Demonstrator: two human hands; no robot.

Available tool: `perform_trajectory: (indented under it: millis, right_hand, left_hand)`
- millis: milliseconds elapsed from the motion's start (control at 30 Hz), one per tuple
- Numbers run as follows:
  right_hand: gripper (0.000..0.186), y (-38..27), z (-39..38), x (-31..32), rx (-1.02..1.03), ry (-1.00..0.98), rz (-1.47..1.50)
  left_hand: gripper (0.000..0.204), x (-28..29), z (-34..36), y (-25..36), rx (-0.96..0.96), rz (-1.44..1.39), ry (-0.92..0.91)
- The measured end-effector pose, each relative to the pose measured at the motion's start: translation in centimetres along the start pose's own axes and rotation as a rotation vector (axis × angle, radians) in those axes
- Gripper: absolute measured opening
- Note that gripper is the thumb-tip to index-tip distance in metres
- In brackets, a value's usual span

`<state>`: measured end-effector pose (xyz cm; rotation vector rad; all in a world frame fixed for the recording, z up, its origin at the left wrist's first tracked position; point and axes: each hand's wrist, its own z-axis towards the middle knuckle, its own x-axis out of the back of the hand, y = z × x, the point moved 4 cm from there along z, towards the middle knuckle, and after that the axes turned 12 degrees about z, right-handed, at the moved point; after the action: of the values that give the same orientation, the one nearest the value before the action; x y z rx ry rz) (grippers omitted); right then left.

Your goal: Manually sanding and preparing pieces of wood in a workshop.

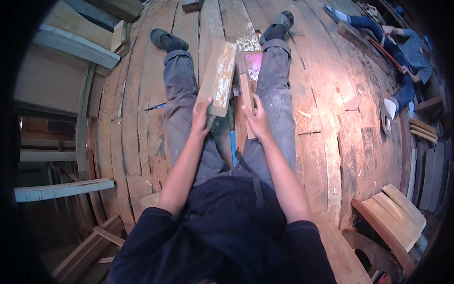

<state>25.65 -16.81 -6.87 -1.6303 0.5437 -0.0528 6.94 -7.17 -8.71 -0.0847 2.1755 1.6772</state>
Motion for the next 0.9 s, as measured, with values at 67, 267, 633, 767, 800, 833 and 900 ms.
perform_trajectory:
  millis: [67, 267, 633, 767, 800, 833, 900]
  right_hand:
    - [0.067, 0.2, -0.1, 0.2, -0.075, -0.006, -0.038]
    - [0.066, -1.1, -0.8, -1.4, 0.193, -0.052, -0.445]
    - [0.061, -1.5, -1.0, -3.2, 0.006, -0.17, -0.734]
    - [0.06, -1.4, -1.5, -3.3, 0.18, -0.255, -0.756]
    - [0.06, -1.5, -1.4, -3.4, 0.177, -0.256, -0.762]
    - [0.06, -1.3, -0.8, -3.5, 0.1, -0.196, -0.771]
    - [0.06, -0.7, -0.5, -3.7, 0.028, -0.134, -0.781]
  left_hand:
    - [0.053, 0.0, -0.2, 0.5, -0.031, 0.05, 0.02]
    - [0.052, -0.1, 0.2, -1.0, 0.025, -0.126, 0.132]
    - [0.049, 0.4, 0.9, -2.6, -0.041, 0.161, 0.225]
    - [0.05, 1.0, 1.6, -2.8, -0.061, 0.154, 0.255]
    - [0.052, 0.8, 1.6, -3.2, -0.017, 0.071, 0.244]
    - [0.054, 0.6, 1.6, -3.5, 0.026, -0.012, 0.233]
    - [0.054, 0.9, 1.9, -3.9, 0.028, 0.019, 0.243]
